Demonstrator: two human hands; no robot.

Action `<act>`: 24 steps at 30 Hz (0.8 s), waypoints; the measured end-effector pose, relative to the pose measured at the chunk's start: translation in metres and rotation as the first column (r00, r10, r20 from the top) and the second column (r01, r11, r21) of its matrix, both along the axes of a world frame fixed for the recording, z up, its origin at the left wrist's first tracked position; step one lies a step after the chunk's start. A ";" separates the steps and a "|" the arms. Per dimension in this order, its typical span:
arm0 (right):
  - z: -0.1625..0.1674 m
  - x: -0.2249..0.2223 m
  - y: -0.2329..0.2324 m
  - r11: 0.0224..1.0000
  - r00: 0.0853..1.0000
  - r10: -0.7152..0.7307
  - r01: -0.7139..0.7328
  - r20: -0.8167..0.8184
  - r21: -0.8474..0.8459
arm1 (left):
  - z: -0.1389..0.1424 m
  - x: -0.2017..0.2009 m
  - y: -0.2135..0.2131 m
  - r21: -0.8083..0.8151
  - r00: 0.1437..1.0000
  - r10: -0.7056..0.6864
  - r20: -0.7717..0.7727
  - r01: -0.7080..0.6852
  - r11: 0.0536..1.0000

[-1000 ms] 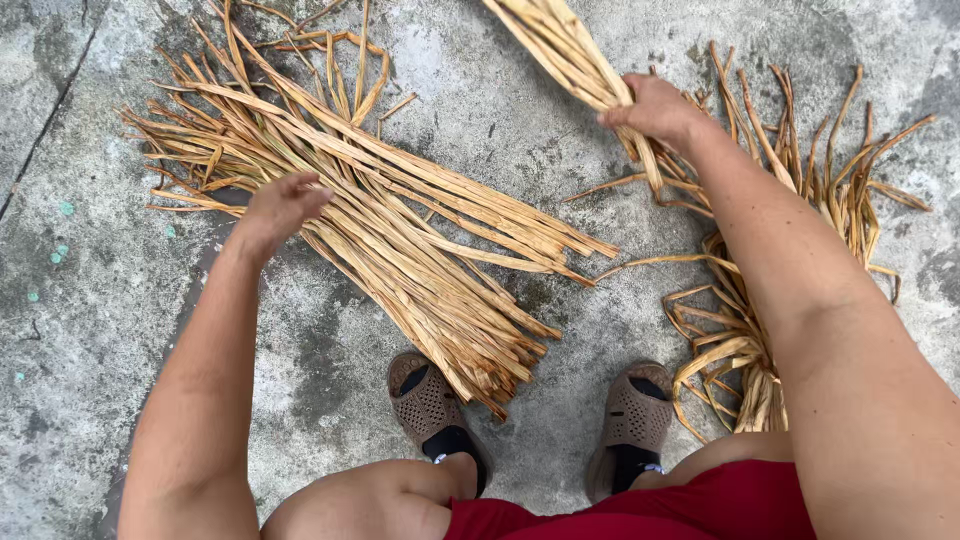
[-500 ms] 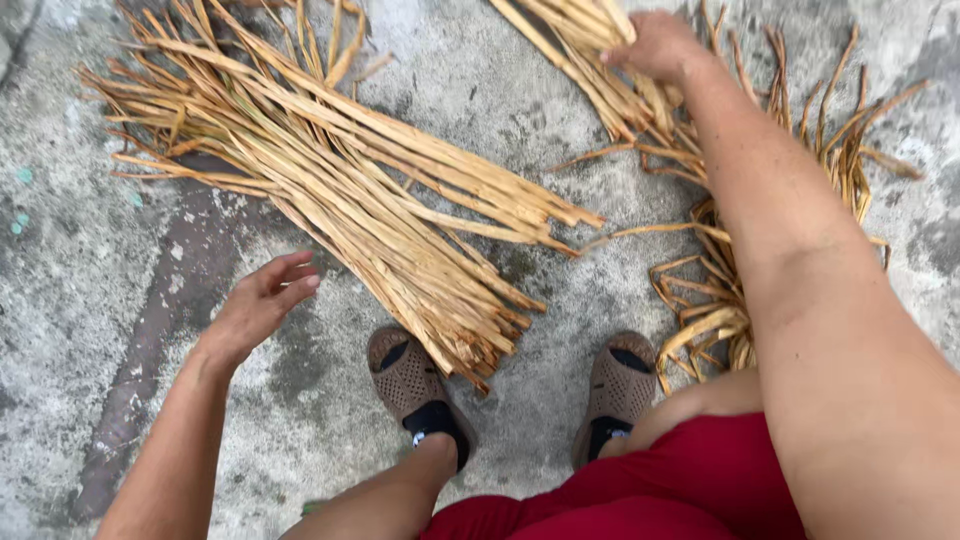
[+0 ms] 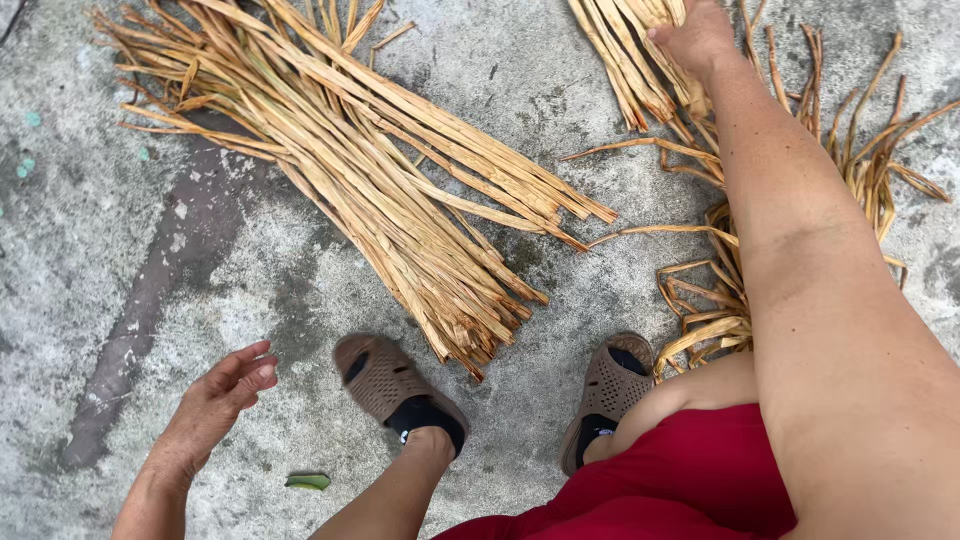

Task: The person moves a red basin, then picks up two bundles of dried plant strips and places them on the floor. They separate the strips into smaller groups, align them, and arrange them into neat piles on the concrete surface.

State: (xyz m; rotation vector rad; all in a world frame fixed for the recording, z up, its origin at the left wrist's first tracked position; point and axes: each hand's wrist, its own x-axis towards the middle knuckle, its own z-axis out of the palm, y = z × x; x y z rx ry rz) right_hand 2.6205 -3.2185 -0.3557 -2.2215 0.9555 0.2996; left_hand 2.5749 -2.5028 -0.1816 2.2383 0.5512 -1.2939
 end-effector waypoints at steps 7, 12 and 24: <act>-0.002 0.007 -0.020 0.979 0.967 -0.154 0.121 0.204 0.166 | -0.005 -0.003 -0.021 0.017 0.999 -0.020 -0.049 0.021 1.000; -0.001 0.006 -0.020 0.972 0.971 -0.180 0.152 0.154 0.177 | -0.007 0.005 -0.037 0.040 0.993 -0.081 -0.081 0.085 0.996; -0.002 0.007 -0.034 0.992 0.991 -0.070 0.081 0.115 -0.097 | -0.038 -0.006 0.013 0.046 0.993 -0.027 -0.117 0.033 0.998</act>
